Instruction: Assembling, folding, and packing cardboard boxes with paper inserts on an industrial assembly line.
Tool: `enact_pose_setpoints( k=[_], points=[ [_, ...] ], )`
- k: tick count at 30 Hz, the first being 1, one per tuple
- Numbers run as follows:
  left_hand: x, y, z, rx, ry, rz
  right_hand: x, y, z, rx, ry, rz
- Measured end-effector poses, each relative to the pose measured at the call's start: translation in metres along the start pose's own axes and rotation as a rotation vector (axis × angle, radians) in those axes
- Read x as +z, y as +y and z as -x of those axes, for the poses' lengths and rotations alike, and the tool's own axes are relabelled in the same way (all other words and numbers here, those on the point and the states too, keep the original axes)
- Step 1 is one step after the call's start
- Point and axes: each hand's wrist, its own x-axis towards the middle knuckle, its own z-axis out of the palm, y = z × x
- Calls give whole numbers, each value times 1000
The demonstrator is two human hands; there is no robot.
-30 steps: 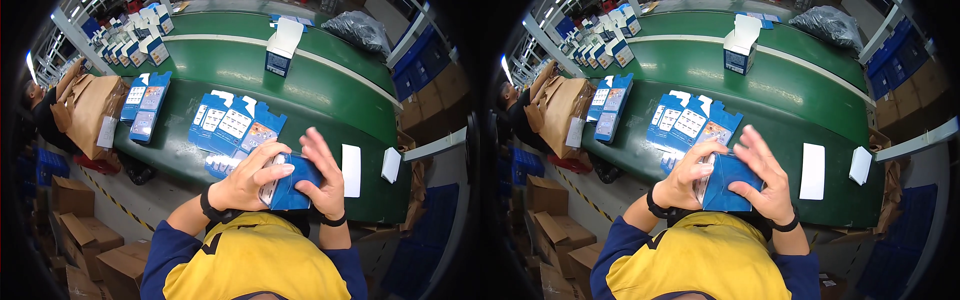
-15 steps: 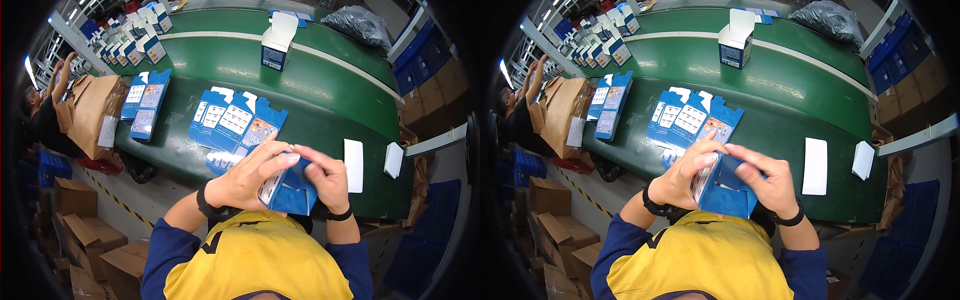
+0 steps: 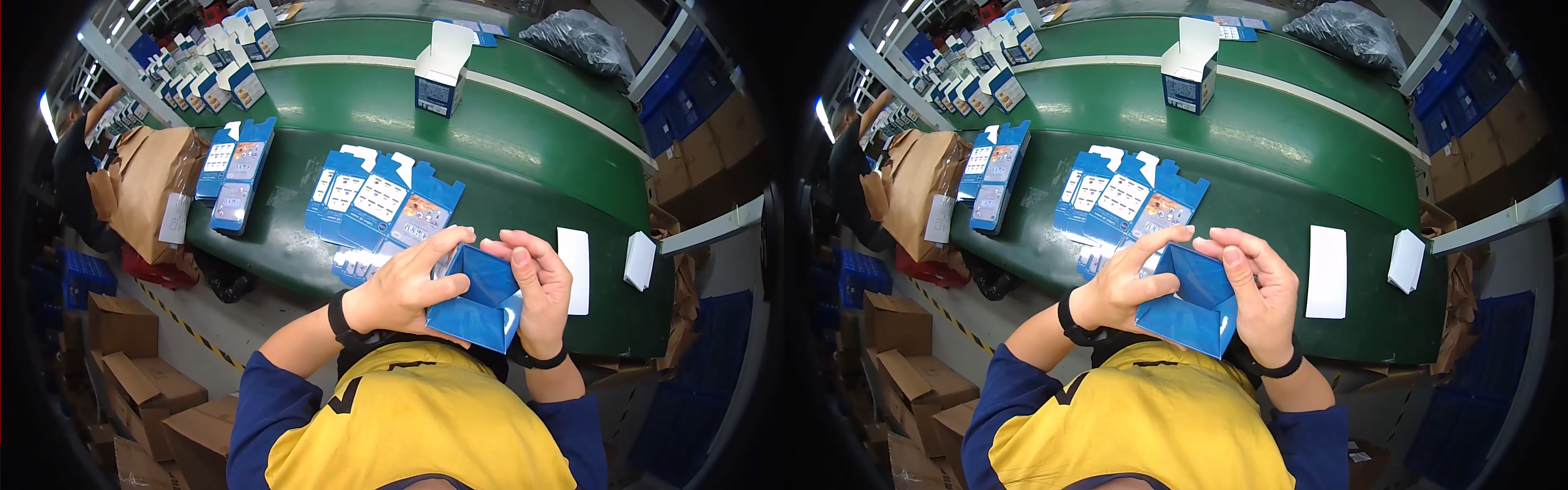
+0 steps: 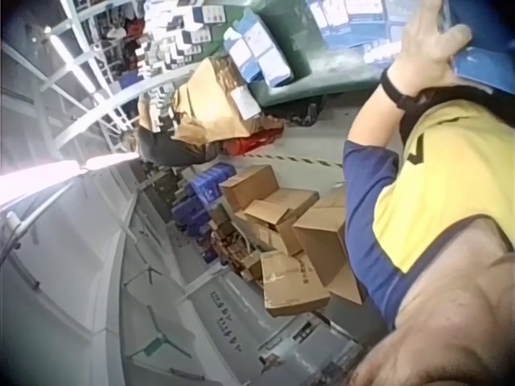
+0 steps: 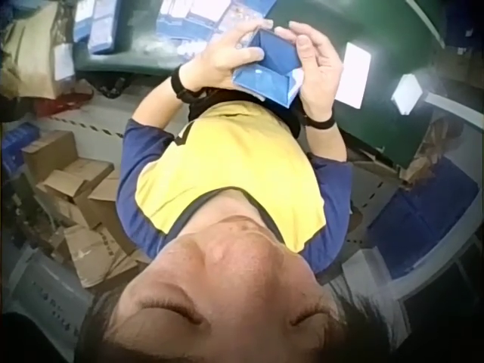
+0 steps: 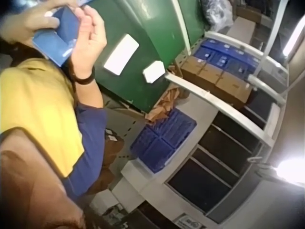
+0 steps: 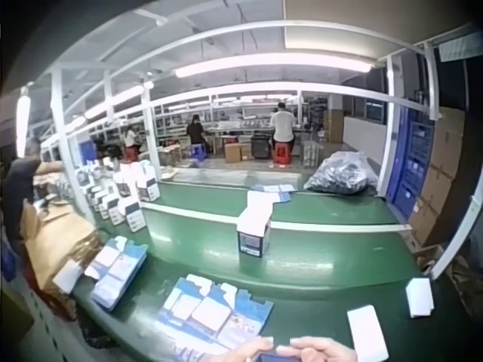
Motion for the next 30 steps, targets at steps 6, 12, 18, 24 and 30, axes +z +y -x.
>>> enact_pose_setpoints(
  k=[6, 12, 18, 24, 30],
  points=[
    [0, 0, -1, -27, -46, 89, 3, 2, 0, 26, 46, -197],
    [13, 12, 0, -95, 299, 478, -3, 4, -5, -215, 43, -317],
    [10, 4, 6, -2, 389, 606, -78, 47, 12, 107, -304, -545],
    [8, 10, 13, -95, 339, 390, -37, 43, 26, 213, -236, -1041],
    [-7, 3, 4, 38, 349, 361, -87, 72, 18, 236, -448, -537]
  ],
)
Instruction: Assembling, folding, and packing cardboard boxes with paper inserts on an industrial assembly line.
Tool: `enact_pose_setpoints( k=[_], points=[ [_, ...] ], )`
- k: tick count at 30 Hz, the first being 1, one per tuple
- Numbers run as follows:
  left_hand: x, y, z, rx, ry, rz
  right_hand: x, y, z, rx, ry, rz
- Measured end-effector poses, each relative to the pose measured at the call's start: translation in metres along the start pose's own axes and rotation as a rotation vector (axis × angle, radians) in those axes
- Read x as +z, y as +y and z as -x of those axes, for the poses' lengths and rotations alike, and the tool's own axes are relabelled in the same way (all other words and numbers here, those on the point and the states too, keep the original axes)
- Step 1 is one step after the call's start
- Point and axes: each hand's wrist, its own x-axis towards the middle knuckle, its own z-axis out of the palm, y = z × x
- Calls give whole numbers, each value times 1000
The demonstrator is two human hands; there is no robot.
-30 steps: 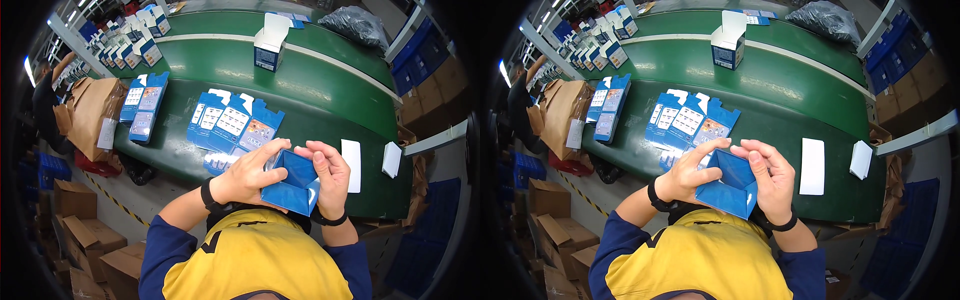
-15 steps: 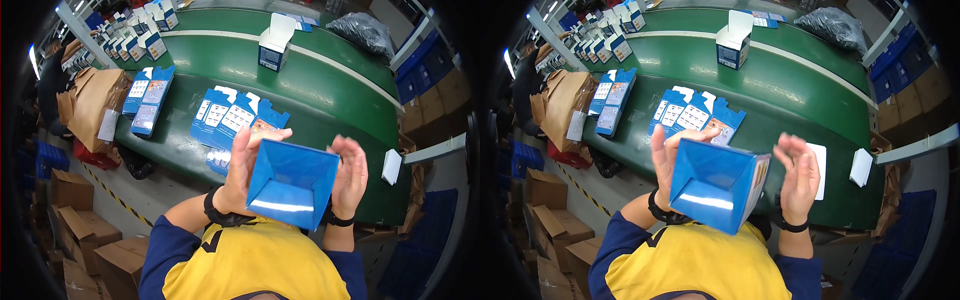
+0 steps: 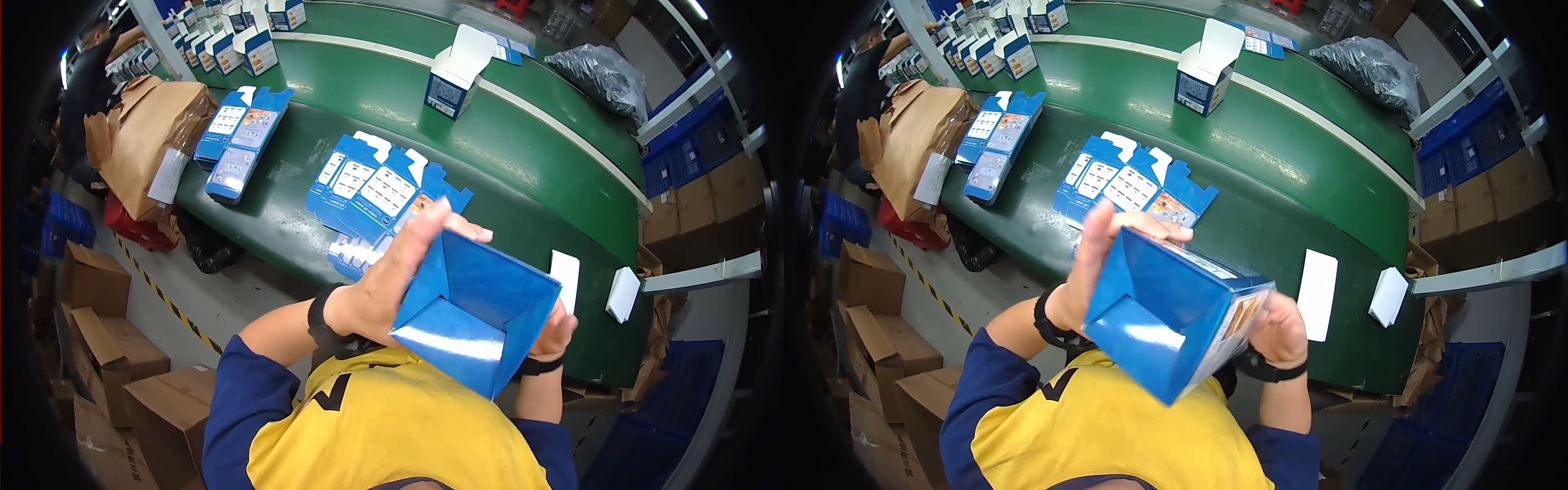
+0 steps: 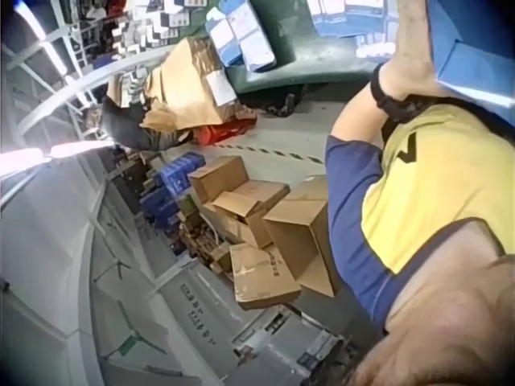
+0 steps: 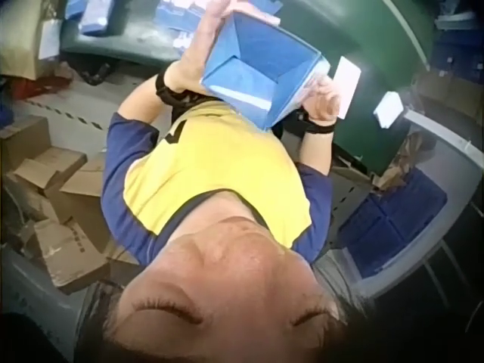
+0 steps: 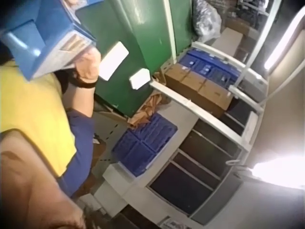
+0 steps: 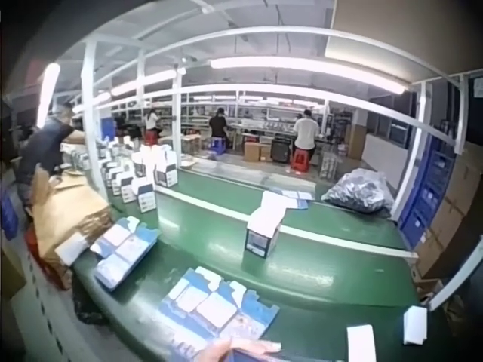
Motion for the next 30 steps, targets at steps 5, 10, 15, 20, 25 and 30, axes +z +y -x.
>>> enact_pose_setpoints(
  k=[5, 10, 15, 20, 25, 30],
  points=[
    [11, 5, 8, -276, -166, 181, -18, 22, 11, -249, -628, -33],
    [21, -3, 19, -414, -226, 441, 48, 6, -4, -323, -506, -96],
    [15, 2, 14, -352, -286, 364, 55, 8, 5, -220, -27, 10],
    [-19, 10, -13, -42, -103, -88, 40, -27, -34, -54, 392, 441],
    [-34, -1, -18, 526, -341, -747, 53, -33, -45, 114, 133, 58],
    [-71, -38, -6, 320, -478, -834, 46, -56, -112, 286, 168, 183]
  ],
)
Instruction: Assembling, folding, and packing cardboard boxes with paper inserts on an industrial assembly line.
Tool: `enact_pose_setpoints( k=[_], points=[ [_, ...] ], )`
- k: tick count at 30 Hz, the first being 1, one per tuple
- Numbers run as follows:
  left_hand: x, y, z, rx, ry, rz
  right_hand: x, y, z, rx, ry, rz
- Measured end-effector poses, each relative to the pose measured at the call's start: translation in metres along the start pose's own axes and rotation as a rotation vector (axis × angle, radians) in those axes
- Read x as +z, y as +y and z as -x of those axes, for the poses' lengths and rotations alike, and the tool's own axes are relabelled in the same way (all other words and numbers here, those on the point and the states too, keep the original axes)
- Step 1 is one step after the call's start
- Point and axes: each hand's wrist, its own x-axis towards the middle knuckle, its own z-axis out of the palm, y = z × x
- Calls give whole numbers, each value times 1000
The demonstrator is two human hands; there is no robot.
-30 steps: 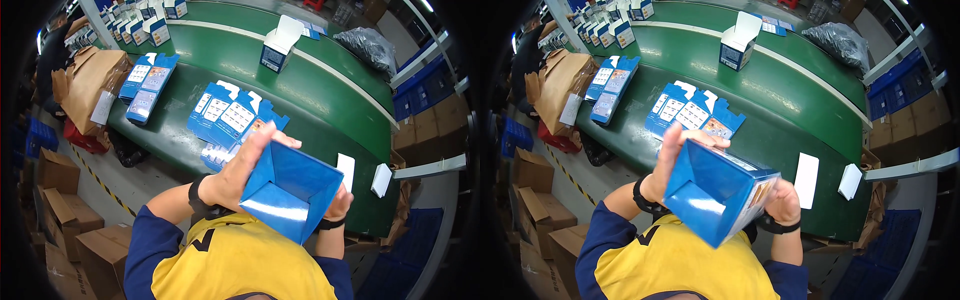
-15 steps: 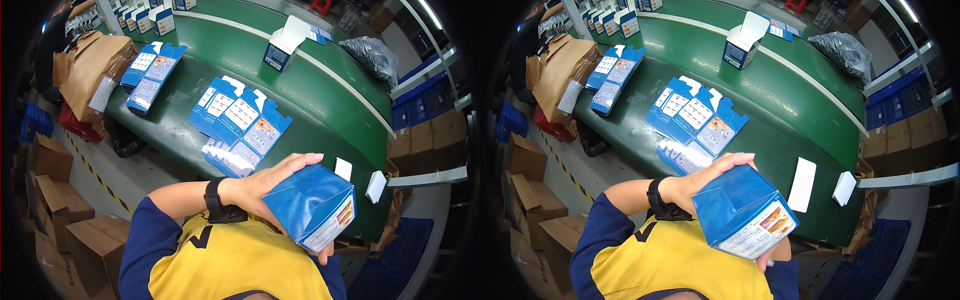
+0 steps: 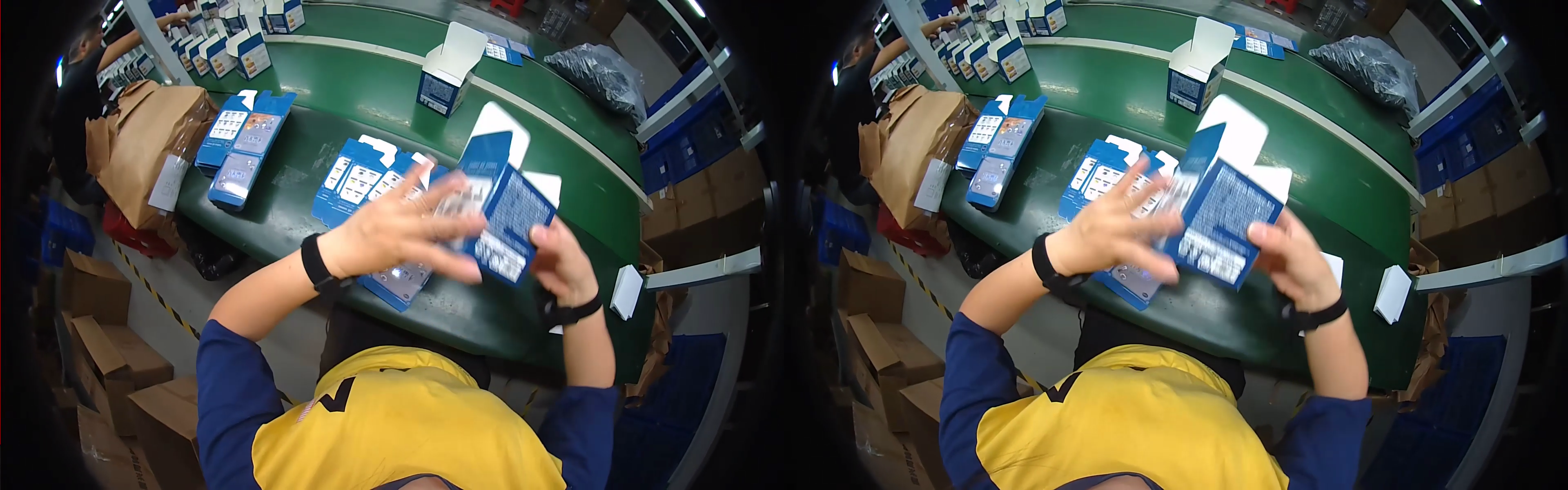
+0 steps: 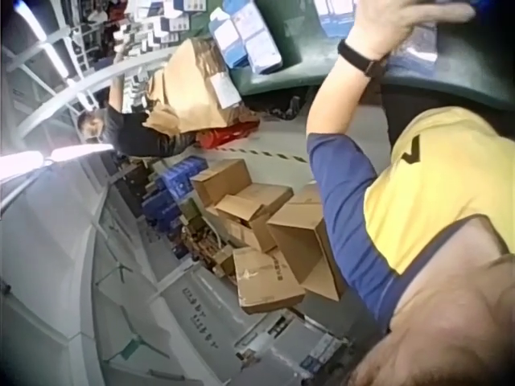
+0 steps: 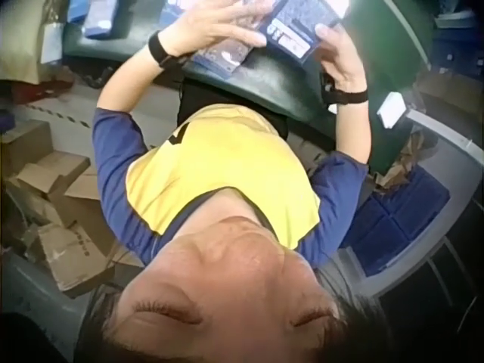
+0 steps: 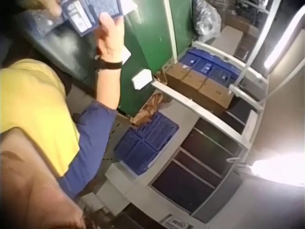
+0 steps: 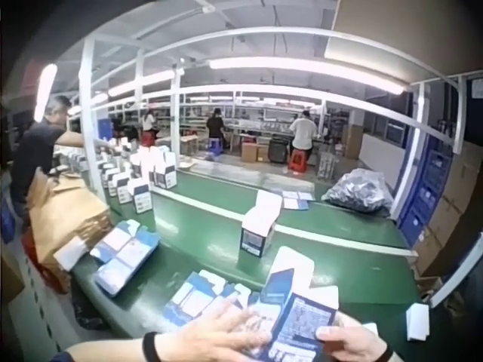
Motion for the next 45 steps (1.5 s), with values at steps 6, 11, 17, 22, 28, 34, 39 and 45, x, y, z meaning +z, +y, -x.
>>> enact_pose_setpoints(
  k=[6, 11, 17, 22, 28, 34, 39, 45],
  points=[
    [17, -22, 51, -1000, -239, -46, -102, -44, -145, -683, 588, 1156],
    [48, -20, 51, -1093, -563, -243, -176, 2, -207, -447, 635, 958],
    [47, -28, 53, -1214, -596, -199, -83, 27, -137, -189, 709, 413],
    [48, -27, 57, -1181, -274, 15, -10, 81, -53, 0, 392, -135],
    [37, 1, 44, -1211, 348, 723, 23, 83, -15, -141, 322, 63],
    [13, 23, 4, -892, 578, 807, 49, 66, 15, -990, 262, 1192],
    [6, 30, -7, -862, 457, 983, 45, 60, 22, -1131, 151, 1245],
    [17, 60, -13, -704, -75, 1397, 10, 93, 16, -617, 167, 354]
  ],
)
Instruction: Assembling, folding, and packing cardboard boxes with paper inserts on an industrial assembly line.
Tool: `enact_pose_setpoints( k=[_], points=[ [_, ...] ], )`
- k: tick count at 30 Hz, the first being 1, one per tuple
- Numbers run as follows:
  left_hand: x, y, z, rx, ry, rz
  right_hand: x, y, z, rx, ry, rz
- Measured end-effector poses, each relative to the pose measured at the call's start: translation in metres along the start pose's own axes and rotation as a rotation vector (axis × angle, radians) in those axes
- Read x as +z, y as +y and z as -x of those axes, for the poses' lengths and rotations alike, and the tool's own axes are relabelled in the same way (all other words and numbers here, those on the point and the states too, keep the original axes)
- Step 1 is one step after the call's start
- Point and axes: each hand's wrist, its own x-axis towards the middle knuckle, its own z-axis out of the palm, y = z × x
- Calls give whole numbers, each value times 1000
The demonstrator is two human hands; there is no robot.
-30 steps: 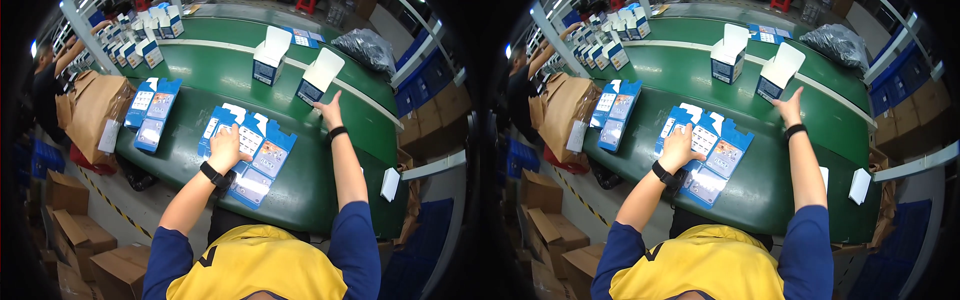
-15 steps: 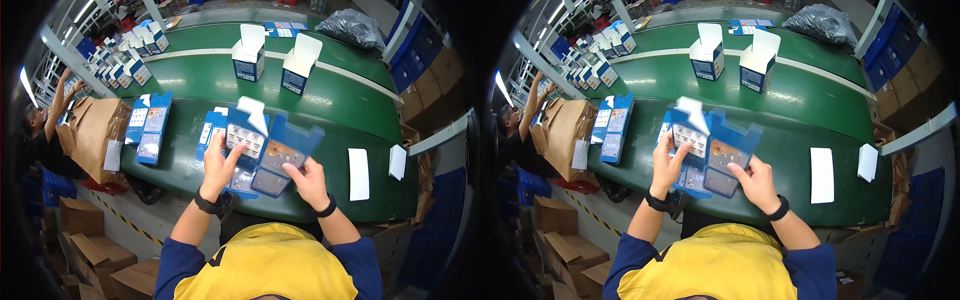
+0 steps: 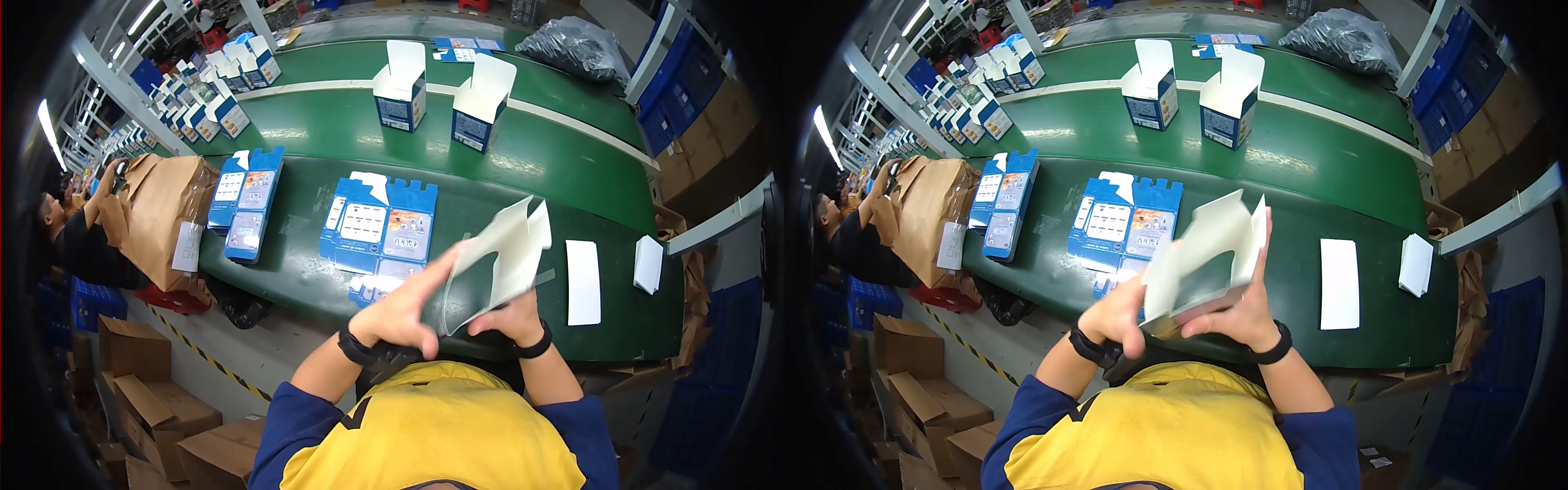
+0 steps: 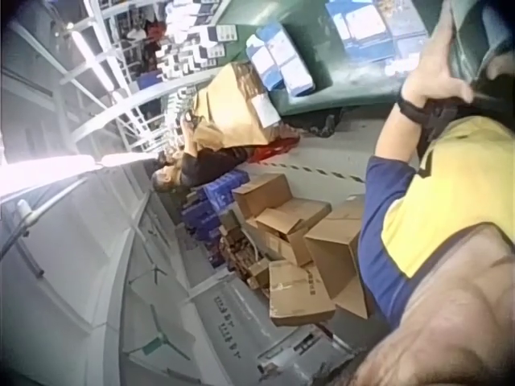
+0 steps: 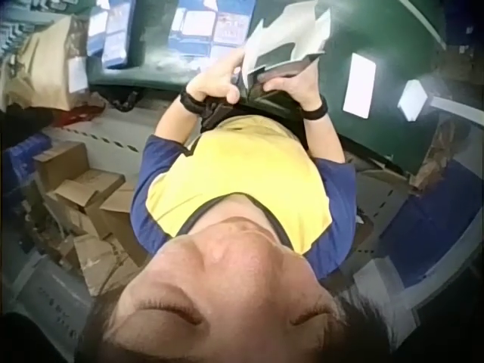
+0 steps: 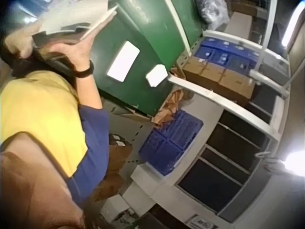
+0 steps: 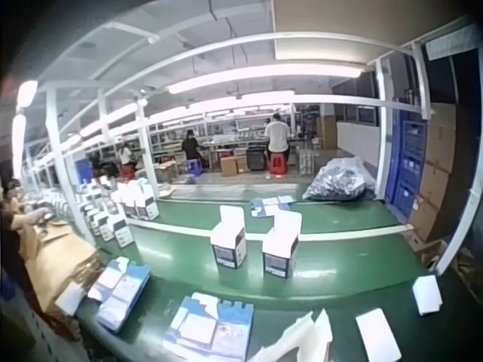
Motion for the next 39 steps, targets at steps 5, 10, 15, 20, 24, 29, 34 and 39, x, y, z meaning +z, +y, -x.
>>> enact_pose_setpoints(
  k=[5, 10, 15, 20, 24, 29, 34, 39],
  points=[
    [27, -5, -8, 92, -86, -271, 2, 3, -4, -164, 104, 171],
    [4, -11, 2, 358, 199, -850, -3, -38, 4, -172, -121, 53],
    [2, -3, -1, 484, 277, -754, -7, -60, 6, -105, -228, -47],
    [5, -13, 2, 492, 229, -784, 1, -59, 8, -118, -88, 60],
    [20, -15, 1, 476, 228, -718, 10, -54, 8, -113, 59, -33],
    [22, -7, 1, 466, 271, -692, -7, -39, 9, -151, -141, -424],
    [20, -3, 1, 408, 245, -756, -3, -39, 10, -217, -41, 176],
    [20, 12, -1, 331, 236, -816, -8, -47, -1, -540, -177, 427]
  ],
)
